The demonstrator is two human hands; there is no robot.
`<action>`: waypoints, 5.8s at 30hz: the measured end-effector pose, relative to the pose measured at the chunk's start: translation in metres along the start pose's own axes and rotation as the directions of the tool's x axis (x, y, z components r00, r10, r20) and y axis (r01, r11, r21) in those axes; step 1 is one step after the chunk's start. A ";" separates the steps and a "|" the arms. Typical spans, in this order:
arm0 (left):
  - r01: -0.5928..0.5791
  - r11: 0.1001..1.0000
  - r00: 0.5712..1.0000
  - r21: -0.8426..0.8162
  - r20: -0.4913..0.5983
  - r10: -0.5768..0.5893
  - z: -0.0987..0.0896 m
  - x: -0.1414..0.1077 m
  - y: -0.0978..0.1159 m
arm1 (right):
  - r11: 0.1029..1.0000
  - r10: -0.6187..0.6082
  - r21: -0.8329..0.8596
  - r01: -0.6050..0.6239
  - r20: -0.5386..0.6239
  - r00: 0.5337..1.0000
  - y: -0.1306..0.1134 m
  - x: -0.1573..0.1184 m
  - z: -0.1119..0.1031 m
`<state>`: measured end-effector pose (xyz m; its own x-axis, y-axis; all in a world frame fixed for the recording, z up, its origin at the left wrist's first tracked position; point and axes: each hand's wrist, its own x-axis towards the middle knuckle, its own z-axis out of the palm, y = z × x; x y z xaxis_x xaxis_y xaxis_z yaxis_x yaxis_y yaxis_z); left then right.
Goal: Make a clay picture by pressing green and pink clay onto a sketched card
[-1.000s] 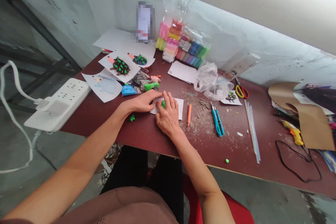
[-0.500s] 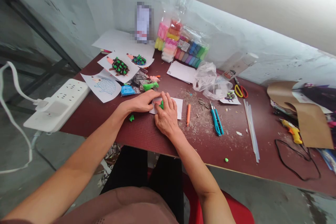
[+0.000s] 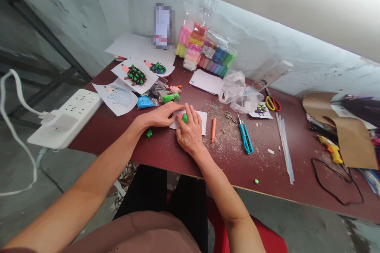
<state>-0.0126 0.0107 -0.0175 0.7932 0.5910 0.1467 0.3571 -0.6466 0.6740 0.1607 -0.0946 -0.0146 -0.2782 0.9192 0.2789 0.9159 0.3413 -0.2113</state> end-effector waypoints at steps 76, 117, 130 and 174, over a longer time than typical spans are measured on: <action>-0.048 0.988 0.996 -0.149 -0.080 0.037 -0.002 -0.001 0.001 | 1.000 -0.025 -0.011 0.026 0.032 0.999 0.006 0.003 -0.001; -0.052 0.985 0.997 -0.163 -0.063 0.043 -0.005 0.000 0.003 | 1.000 -0.012 -0.009 0.012 0.034 0.999 0.006 0.004 -0.003; -0.044 0.983 0.996 -0.176 -0.080 0.030 -0.001 -0.002 -0.005 | 0.992 -0.127 -0.035 0.123 -0.109 0.986 0.017 -0.006 -0.002; -0.043 0.982 0.998 -0.182 -0.061 0.032 -0.001 -0.002 -0.008 | 1.000 -0.022 -0.025 0.018 -0.176 0.984 0.023 -0.007 -0.002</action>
<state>-0.0177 0.0151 -0.0221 0.7729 0.5981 0.2119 0.2269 -0.5724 0.7879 0.1846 -0.0934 -0.0201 -0.2426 0.8625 0.4442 0.9177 0.3525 -0.1833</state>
